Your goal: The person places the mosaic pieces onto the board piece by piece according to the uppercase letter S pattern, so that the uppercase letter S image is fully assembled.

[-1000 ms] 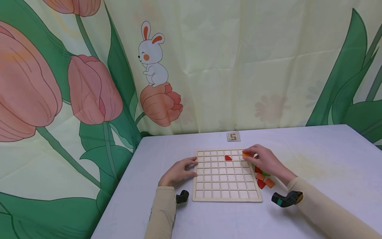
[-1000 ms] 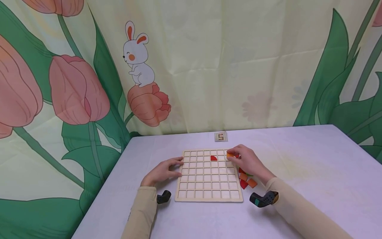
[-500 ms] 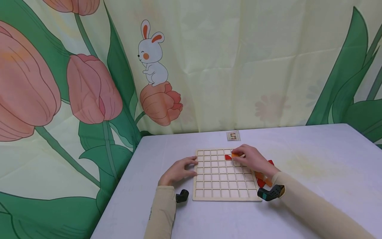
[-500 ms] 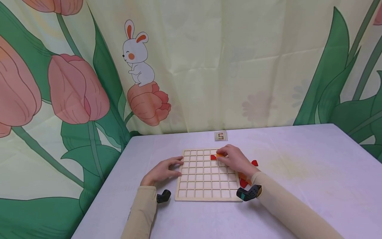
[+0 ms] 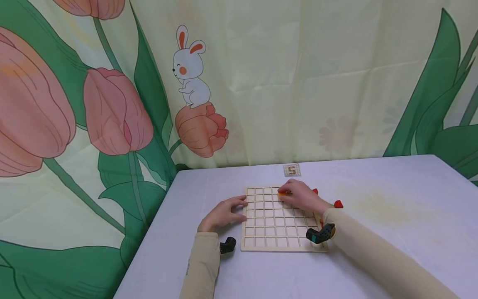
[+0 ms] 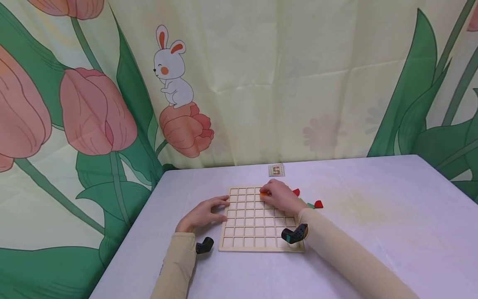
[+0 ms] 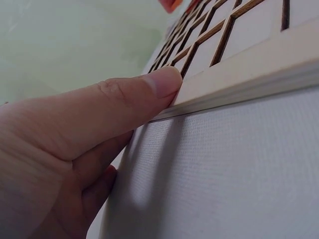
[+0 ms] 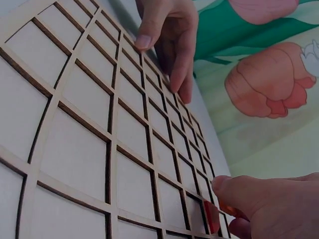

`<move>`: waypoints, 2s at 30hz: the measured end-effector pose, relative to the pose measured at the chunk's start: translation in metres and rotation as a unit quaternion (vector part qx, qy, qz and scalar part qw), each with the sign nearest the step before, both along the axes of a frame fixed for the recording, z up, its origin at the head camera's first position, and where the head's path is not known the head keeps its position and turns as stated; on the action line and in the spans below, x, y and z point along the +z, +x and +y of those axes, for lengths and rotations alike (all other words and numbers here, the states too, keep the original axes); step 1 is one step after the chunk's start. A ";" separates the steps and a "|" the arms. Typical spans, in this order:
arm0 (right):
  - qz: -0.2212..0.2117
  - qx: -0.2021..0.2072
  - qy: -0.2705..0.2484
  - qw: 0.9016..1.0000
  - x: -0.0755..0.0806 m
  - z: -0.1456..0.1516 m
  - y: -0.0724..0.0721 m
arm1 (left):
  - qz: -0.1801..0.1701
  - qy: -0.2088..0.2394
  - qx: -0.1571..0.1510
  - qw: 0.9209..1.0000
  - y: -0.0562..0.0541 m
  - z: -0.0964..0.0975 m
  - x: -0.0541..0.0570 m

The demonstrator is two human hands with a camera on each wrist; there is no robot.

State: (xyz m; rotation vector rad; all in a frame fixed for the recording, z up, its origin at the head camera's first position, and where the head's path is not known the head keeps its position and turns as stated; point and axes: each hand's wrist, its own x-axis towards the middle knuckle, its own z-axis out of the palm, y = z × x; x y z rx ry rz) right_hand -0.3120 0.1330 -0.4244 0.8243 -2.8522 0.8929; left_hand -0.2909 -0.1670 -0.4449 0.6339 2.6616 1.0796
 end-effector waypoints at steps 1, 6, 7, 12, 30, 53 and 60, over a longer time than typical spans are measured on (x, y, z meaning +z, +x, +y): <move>0.001 0.002 0.005 1.000 -0.001 -0.001 -0.001 | -0.003 0.001 0.001 1.000 0.000 0.000 0.000; 0.015 0.013 0.019 1.000 -0.004 -0.006 -0.007 | -0.005 0.005 0.003 1.000 0.001 0.001 0.002; 0.017 0.014 0.021 1.000 -0.004 -0.007 -0.008 | -0.006 0.004 0.004 1.000 0.001 0.001 0.002; 0.011 0.014 0.023 1.000 -0.005 -0.011 -0.009 | -0.009 0.002 0.010 1.000 -0.001 0.002 0.001; 0.017 0.018 0.026 0.999 -0.008 -0.012 -0.010 | 0.010 -0.006 0.004 1.000 0.000 0.003 0.001; 0.020 0.010 0.016 1.000 -0.009 -0.012 -0.007 | 0.003 -0.009 0.005 1.000 0.002 0.003 0.002; 0.023 0.005 0.010 1.000 -0.010 -0.013 -0.008 | 0.002 -0.007 0.007 1.000 0.001 0.004 0.002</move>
